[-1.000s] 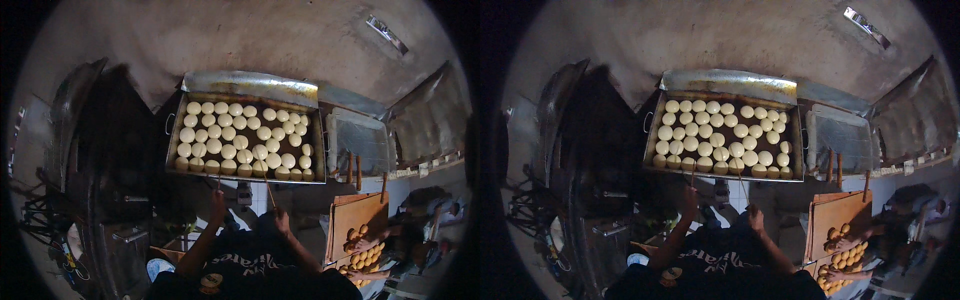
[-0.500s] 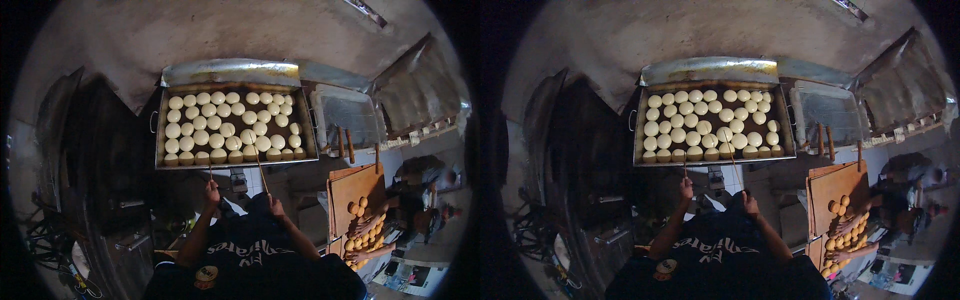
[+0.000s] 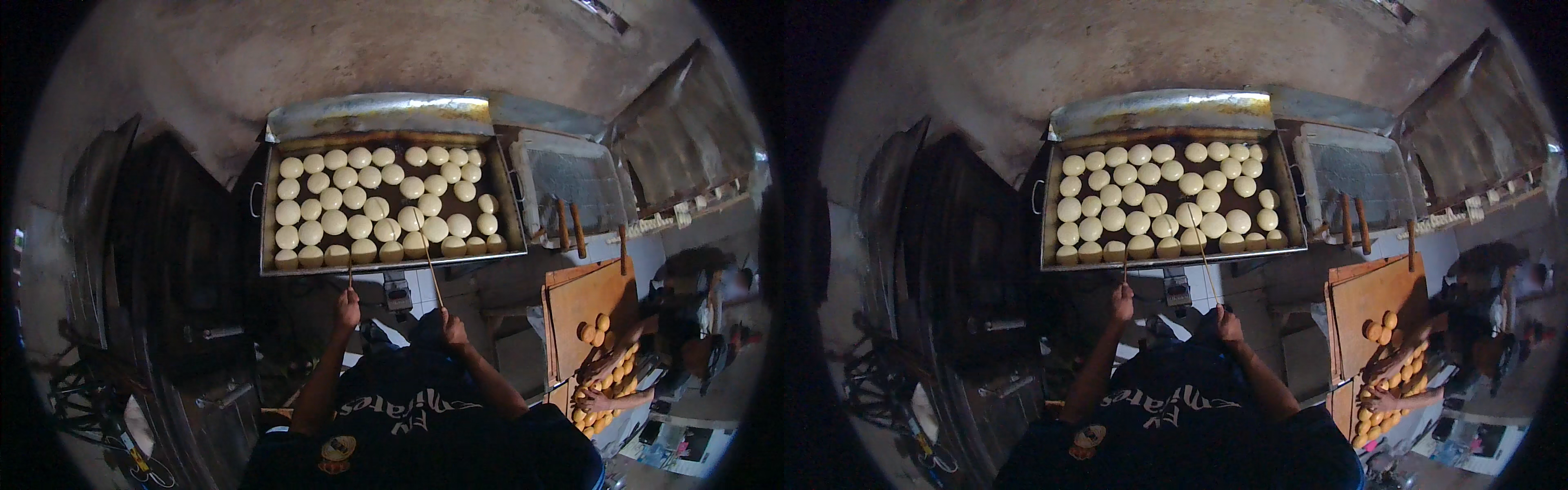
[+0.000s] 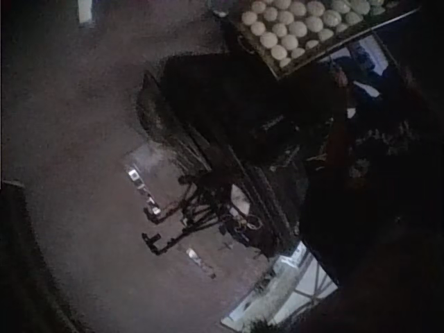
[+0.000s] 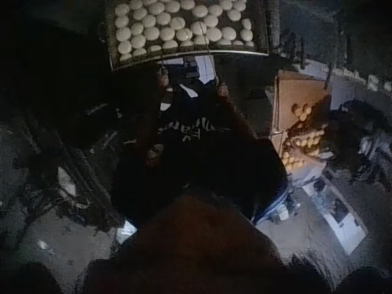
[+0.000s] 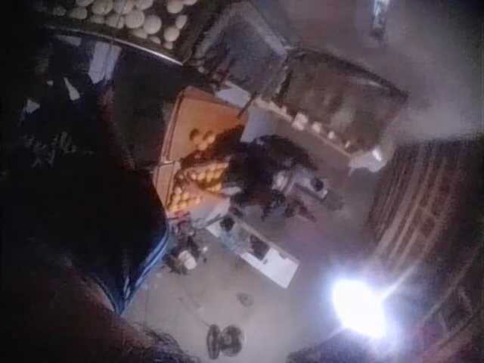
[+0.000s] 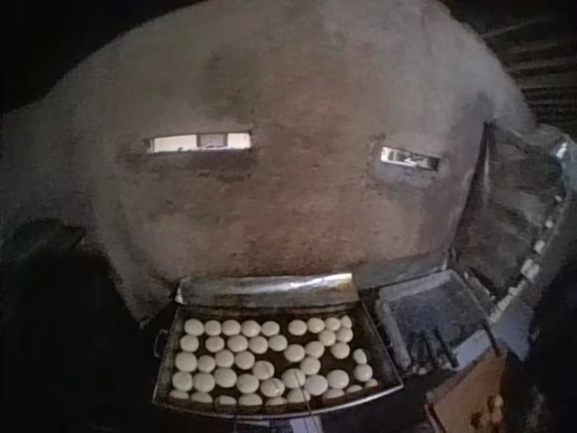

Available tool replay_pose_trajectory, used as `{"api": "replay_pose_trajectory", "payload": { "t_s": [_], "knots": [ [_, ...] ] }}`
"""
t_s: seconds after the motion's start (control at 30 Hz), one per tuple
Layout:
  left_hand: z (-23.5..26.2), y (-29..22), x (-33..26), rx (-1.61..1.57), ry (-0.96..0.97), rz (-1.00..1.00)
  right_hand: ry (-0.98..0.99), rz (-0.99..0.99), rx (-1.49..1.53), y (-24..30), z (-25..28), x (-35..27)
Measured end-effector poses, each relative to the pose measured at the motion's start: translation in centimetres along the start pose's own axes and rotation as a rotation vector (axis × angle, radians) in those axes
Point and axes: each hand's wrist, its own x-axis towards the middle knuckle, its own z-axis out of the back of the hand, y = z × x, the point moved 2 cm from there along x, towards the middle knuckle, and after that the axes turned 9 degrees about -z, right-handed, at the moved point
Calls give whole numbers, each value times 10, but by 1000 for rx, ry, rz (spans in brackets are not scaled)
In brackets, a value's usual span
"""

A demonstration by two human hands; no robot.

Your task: The person flips round buns on a baking tray using two long wooden sticks to ensure even browning. After flipping, the person uses a wire mesh tool to lift the baked buns from the tray and place them onto a wooden table. The process is repeated for multiple batches.

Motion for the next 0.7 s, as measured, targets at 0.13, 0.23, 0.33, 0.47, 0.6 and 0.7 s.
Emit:
{"api": "replay_pose_trajectory", "payload": {
  "t_s": [0.13, 0.23, 0.33, 0.47, 0.6, 0.7],
  "knots": [
    [-4, -11, -2, 37, 32, 9, -47, 39, -61, -26, -12, 19],
    [0, -15, -4, 16, 36, 20, -52, 14, -81, -27, -14, 24],
    [1, -18, -4, 33, 33, 34, -10, -66, -73, -24, -10, 26],
    [2, -23, -6, 83, 4, 71, 17, -102, -110, -11, 1, 20],
    [5, -33, -7, 100, -30, 42, -126, 26, -39, -12, -1, 27],
    [-2, -45, -10, 47, -58, 83, -156, 69, 6, -13, 3, 30]
  ]
}}
